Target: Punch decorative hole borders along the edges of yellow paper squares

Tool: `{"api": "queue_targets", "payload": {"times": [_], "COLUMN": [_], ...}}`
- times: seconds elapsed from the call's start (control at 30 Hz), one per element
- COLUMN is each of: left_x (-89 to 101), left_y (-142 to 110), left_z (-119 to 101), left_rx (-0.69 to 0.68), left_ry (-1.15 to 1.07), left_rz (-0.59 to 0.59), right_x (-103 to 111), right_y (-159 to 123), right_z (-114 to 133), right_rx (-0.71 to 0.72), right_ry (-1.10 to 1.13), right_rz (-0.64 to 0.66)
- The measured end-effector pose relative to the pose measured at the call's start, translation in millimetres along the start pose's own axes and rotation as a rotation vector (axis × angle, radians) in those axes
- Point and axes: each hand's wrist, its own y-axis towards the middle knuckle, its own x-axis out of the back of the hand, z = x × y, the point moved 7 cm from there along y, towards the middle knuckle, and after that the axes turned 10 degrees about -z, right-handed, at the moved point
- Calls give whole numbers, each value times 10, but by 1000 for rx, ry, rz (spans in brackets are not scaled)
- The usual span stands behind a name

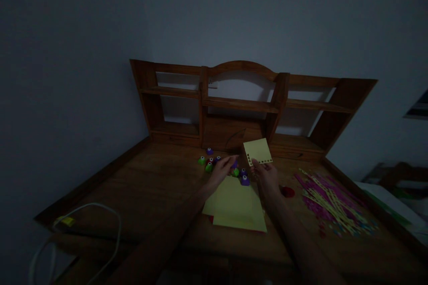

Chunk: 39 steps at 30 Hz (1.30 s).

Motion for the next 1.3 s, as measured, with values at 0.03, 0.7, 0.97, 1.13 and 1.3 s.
{"api": "queue_targets", "payload": {"times": [0.03, 0.7, 0.97, 1.13, 1.3], "left_x": [-7, -32, -42, -45, -45], "left_y": [6, 101, 35, 30, 42], "left_z": [-6, 91, 23, -4, -8], "left_rx": [-9, 59, 85, 54, 24], "left_ry": [19, -105, -88, -75, -48], "left_rz": [4, 16, 37, 58, 76], "right_x": [-4, -113, -95, -100, -148], "right_y": [1, 47, 46, 32, 6], "right_z": [8, 2, 53, 55, 25], "right_rx": [8, 152, 219, 221, 199], "right_ry": [-20, -234, -250, -259, -272], "right_rz": [8, 130, 125, 140, 179]}}
